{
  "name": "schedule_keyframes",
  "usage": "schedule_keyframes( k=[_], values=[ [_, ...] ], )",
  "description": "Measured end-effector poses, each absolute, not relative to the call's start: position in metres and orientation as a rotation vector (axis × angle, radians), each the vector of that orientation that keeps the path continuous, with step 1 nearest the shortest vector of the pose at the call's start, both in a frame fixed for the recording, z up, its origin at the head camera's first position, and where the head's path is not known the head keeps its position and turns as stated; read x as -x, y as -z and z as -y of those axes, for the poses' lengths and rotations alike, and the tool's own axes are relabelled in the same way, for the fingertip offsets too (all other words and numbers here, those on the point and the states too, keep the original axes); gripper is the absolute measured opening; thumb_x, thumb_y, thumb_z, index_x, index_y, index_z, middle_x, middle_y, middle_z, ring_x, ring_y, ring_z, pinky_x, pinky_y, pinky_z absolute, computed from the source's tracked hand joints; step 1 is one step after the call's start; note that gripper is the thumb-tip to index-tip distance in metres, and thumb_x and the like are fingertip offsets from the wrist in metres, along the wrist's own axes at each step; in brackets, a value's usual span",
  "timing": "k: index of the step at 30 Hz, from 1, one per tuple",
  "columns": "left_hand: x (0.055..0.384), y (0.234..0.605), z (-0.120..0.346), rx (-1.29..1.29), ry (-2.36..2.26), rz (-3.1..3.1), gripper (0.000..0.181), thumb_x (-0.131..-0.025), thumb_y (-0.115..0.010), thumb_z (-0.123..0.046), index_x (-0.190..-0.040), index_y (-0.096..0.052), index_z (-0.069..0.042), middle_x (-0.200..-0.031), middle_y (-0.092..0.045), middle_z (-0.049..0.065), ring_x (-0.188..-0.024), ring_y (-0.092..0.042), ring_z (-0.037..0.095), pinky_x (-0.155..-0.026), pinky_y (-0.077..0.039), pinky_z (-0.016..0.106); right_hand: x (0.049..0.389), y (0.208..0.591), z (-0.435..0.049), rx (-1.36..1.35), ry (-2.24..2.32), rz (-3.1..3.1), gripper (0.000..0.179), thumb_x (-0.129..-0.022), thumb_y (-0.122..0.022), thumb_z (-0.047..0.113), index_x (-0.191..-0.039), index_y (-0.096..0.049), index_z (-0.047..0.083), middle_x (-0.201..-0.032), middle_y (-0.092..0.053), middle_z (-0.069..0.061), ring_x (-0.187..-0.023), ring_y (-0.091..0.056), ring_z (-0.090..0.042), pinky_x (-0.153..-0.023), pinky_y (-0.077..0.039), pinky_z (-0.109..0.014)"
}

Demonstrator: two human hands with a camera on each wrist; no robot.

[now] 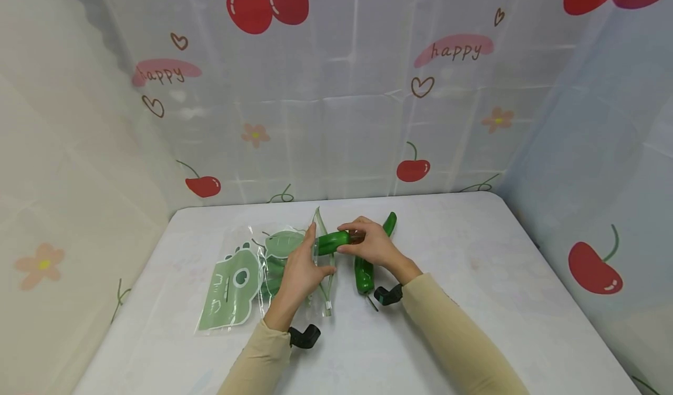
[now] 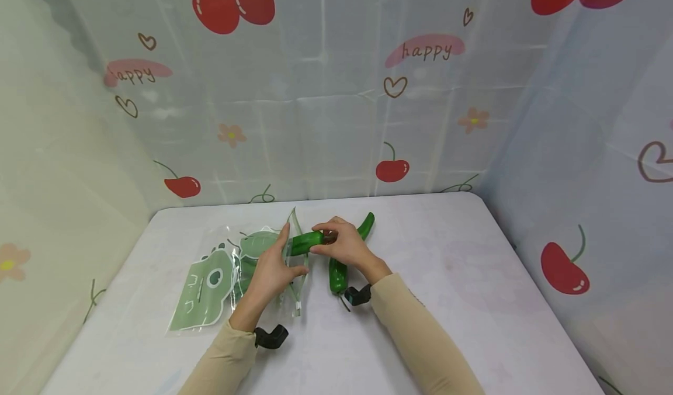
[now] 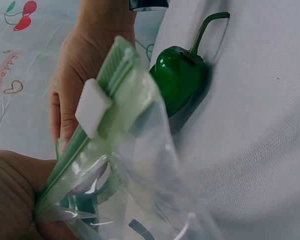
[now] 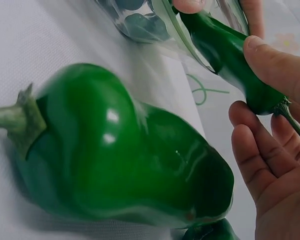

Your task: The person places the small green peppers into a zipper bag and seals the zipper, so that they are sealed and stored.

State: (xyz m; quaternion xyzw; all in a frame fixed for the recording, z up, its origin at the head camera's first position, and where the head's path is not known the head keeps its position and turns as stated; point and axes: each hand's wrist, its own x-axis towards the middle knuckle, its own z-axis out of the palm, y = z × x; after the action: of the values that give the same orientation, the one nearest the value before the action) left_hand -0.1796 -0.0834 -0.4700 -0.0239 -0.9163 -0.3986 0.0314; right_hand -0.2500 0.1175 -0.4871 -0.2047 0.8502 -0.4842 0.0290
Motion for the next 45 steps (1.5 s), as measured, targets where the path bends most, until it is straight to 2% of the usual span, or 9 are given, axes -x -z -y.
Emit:
schedule_keyframes(
  k=[7, 14, 20, 27, 36, 41, 45],
  values=[
    [0.180, 0.471, 0.084, 0.083, 1.229, 2.821, 0.114, -0.075, -0.093, -0.019, -0.166, -0.023, -0.019, -0.167, -0.035, 0.010, -0.144, -0.046, 0.040, -0.109, -0.047, 0.058, 0.250, 0.489, -0.116, 0.666, 1.513, -2.624, 0.049, -0.085, -0.087, 0.022, -0.130, -0.071, 0.010, -0.109, -0.066, -0.004, -0.095, -0.071, -0.020, -0.086, -0.061, -0.036],
    [0.179, 0.472, 0.085, 0.093, 1.241, 2.807, 0.113, -0.076, -0.093, -0.018, -0.166, -0.024, -0.019, -0.166, -0.036, 0.011, -0.144, -0.046, 0.040, -0.107, -0.047, 0.058, 0.247, 0.487, -0.112, 0.650, 1.528, -2.587, 0.034, -0.091, -0.080, 0.019, -0.123, -0.073, 0.010, -0.116, -0.073, -0.008, -0.096, -0.072, -0.018, -0.083, -0.061, -0.034],
    [0.179, 0.471, 0.083, 0.087, 1.228, 2.806, 0.113, -0.076, -0.093, -0.017, -0.166, -0.025, -0.019, -0.165, -0.038, 0.011, -0.141, -0.049, 0.041, -0.104, -0.049, 0.059, 0.246, 0.485, -0.108, 0.624, 1.554, -2.601, 0.021, -0.092, -0.079, 0.016, -0.112, -0.075, 0.011, -0.103, -0.073, -0.004, -0.089, -0.070, -0.015, -0.076, -0.058, -0.028],
    [0.179, 0.470, 0.083, 0.089, 1.220, 2.803, 0.112, -0.076, -0.093, -0.017, -0.165, -0.025, -0.018, -0.164, -0.039, 0.011, -0.139, -0.052, 0.042, -0.102, -0.050, 0.058, 0.247, 0.486, -0.105, 0.589, 1.586, -2.631, 0.014, -0.089, -0.082, 0.017, -0.102, -0.075, 0.013, -0.086, -0.068, -0.001, -0.079, -0.063, -0.014, -0.070, -0.053, -0.027],
    [0.179, 0.471, 0.084, 0.102, 1.213, 2.800, 0.113, -0.076, -0.093, -0.018, -0.165, -0.025, -0.018, -0.165, -0.038, 0.010, -0.140, -0.050, 0.042, -0.105, -0.049, 0.058, 0.244, 0.482, -0.100, 0.477, 1.481, -2.717, 0.010, -0.090, -0.081, 0.027, -0.090, -0.076, 0.019, -0.081, -0.070, 0.005, -0.076, -0.059, -0.013, -0.069, -0.051, -0.028],
    [0.179, 0.472, 0.084, 0.102, 1.220, 2.801, 0.113, -0.076, -0.092, -0.018, -0.166, -0.024, -0.018, -0.166, -0.036, 0.010, -0.141, -0.049, 0.041, -0.104, -0.049, 0.057, 0.243, 0.480, -0.098, 0.449, 1.492, -2.686, 0.012, -0.091, -0.080, 0.028, -0.090, -0.077, 0.017, -0.080, -0.073, 0.004, -0.071, -0.064, -0.014, -0.065, -0.052, -0.028],
    [0.178, 0.471, 0.085, 0.102, 1.234, 2.802, 0.113, -0.077, -0.092, -0.017, -0.166, -0.023, -0.018, -0.167, -0.034, 0.009, -0.143, -0.047, 0.041, -0.105, -0.049, 0.057, 0.243, 0.481, -0.097, 0.469, 1.497, -2.647, 0.013, -0.093, -0.079, 0.029, -0.093, -0.078, 0.016, -0.081, -0.075, 0.004, -0.075, -0.070, -0.020, -0.065, -0.053, -0.029]
  ],
)
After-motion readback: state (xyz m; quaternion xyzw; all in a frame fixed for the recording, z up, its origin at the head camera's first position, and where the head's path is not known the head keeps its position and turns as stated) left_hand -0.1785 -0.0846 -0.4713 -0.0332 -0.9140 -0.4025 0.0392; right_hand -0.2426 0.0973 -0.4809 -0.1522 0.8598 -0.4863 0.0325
